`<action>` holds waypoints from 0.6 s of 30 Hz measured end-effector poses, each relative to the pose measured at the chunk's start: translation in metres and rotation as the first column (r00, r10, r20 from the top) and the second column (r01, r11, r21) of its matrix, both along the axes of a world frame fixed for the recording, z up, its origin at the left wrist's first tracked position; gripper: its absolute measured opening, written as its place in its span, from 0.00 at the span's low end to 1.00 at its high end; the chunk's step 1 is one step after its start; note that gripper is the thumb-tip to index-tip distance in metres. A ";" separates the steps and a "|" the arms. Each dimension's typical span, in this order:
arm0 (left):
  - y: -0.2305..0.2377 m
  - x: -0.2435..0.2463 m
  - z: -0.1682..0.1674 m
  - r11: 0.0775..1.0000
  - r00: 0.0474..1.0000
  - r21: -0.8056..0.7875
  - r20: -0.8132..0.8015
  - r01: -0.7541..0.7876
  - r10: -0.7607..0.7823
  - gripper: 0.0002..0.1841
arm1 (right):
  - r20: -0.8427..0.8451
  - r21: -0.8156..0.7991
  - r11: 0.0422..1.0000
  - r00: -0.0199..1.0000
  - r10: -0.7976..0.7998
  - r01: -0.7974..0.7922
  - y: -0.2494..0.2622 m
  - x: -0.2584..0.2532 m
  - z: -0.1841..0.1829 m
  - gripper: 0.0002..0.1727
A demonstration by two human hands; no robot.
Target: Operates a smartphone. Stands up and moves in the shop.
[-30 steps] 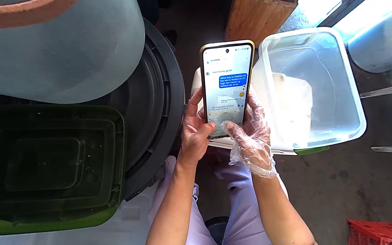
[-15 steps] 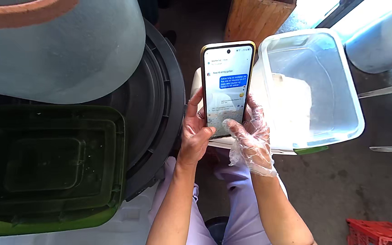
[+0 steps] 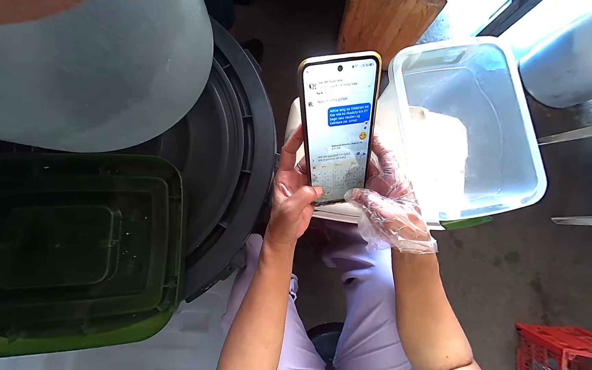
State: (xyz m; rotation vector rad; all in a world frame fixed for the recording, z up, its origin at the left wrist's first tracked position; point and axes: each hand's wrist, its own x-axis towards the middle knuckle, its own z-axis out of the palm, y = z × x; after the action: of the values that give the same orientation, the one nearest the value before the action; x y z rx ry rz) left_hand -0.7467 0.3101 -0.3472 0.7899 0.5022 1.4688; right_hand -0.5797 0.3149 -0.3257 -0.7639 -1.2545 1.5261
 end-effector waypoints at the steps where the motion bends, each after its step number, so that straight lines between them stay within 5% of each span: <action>1: 0.000 0.000 0.000 1.000 1.000 0.000 0.000 0.000 0.000 0.45 | 0.014 0.012 1.000 1.000 -0.006 0.006 -0.001 -0.001 0.000 0.52; 9: 0.001 0.000 0.000 1.000 1.000 0.000 0.012 -0.007 0.007 0.45 | 0.086 0.072 0.990 0.988 -0.126 0.120 -0.006 -0.012 0.001 0.47; 18: 0.001 -0.001 0.001 1.000 1.000 -0.004 0.003 -0.009 0.009 0.45 | 0.091 0.113 0.992 0.994 -0.057 0.047 -0.004 -0.007 -0.004 0.55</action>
State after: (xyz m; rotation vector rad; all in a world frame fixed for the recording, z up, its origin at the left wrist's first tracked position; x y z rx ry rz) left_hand -0.7478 0.3108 -0.3465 0.7830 0.5071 1.4767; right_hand -0.5870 0.3113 -0.3294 -0.7973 -1.3668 1.3803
